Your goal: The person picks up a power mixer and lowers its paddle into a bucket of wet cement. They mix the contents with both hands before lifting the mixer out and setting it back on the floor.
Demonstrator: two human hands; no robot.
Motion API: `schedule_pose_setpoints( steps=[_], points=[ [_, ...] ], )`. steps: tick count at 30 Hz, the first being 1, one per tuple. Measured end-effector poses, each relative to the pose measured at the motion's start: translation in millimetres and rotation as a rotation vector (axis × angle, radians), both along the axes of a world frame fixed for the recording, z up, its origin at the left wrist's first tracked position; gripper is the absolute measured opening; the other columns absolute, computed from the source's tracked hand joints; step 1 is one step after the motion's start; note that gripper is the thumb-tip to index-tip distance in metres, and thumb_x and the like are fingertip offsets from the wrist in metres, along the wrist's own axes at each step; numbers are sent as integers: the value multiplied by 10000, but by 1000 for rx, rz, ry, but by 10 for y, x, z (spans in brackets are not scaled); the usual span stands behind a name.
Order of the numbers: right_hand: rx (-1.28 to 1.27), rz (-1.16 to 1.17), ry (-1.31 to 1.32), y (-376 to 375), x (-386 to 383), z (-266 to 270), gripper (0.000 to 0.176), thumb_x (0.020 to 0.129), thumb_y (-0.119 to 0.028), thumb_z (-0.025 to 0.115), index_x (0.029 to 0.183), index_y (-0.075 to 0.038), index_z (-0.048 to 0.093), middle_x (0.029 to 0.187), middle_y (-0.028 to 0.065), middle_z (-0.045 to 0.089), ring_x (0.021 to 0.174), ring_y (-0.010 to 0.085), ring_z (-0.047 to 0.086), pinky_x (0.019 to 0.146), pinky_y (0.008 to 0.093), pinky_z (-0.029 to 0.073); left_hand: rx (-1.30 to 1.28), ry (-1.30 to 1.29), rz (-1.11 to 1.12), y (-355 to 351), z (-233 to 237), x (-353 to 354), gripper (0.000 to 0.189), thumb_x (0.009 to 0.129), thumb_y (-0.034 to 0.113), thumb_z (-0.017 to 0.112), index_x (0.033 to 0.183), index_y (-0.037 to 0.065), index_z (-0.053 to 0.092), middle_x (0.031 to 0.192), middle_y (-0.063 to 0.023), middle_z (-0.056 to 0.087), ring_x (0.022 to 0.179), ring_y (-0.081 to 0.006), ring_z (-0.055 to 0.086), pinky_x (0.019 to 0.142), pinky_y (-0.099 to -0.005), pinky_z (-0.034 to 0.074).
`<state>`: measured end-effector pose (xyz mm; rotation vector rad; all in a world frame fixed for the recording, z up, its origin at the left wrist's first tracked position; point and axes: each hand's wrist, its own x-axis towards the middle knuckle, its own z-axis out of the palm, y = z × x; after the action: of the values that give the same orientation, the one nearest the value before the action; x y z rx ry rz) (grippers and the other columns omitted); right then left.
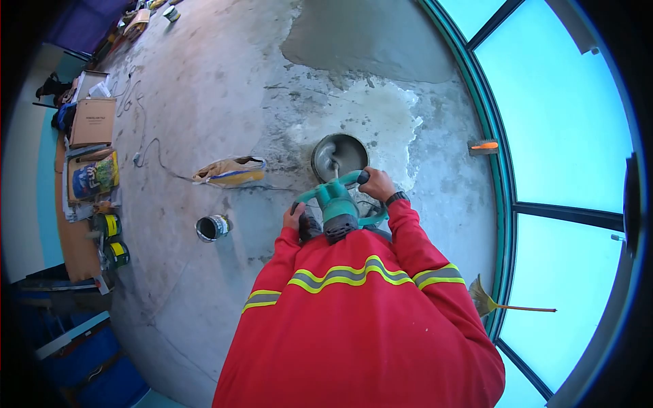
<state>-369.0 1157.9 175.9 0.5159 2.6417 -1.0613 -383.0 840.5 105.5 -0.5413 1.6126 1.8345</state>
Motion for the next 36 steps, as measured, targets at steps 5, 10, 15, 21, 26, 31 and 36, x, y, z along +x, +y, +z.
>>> schedule_pose_setpoints(
  steps=[5,10,15,21,26,31,36],
  points=[
    [-1,7,15,-23,-9,40,386,613,-270,684,939,-70,633,831,204,658,821,396,634,749,470,503,2,16,15,14,4,5,359,830,406,681,885,69,568,620,-49,553,456,-158,536,423,-302,448],
    [-52,-82,9,16,117,57,408,614,-267,681,968,-69,642,830,207,661,817,396,638,755,460,508,-35,63,-29,92,1,-82,348,829,393,689,870,64,582,618,-30,538,461,-146,522,423,-300,433],
    [-63,-157,-10,65,250,43,403,612,-257,677,956,-49,647,842,215,662,814,403,635,749,450,508,-52,45,-101,166,25,-168,348,819,384,705,899,62,599,615,-22,529,476,-137,523,425,-298,435],
    [-141,-256,-11,112,469,-107,382,605,-240,682,917,-24,637,794,221,648,755,379,639,700,439,495,-125,-7,-190,290,109,-278,352,803,401,717,924,89,610,608,-30,528,452,-147,522,425,-301,458],
    [-194,-272,5,126,577,-230,371,604,-235,677,885,0,617,753,216,637,718,368,635,677,435,491,-174,-16,-277,332,191,-365,370,805,408,710,934,78,605,597,-44,533,440,-155,526,411,-301,447],
    [-218,-307,15,75,584,-273,372,607,-232,670,888,3,607,730,213,630,710,367,633,670,437,488,-196,29,-309,301,165,-414,365,814,397,703,935,69,599,595,-47,535,433,-154,522,406,-298,440],
    [-227,-302,8,69,560,-231,375,614,-230,667,905,-4,603,733,216,625,716,368,634,675,445,485,-220,81,-297,285,138,-414,365,813,393,708,908,60,594,595,-45,538,435,-147,518,405,-289,432]
  ],
)
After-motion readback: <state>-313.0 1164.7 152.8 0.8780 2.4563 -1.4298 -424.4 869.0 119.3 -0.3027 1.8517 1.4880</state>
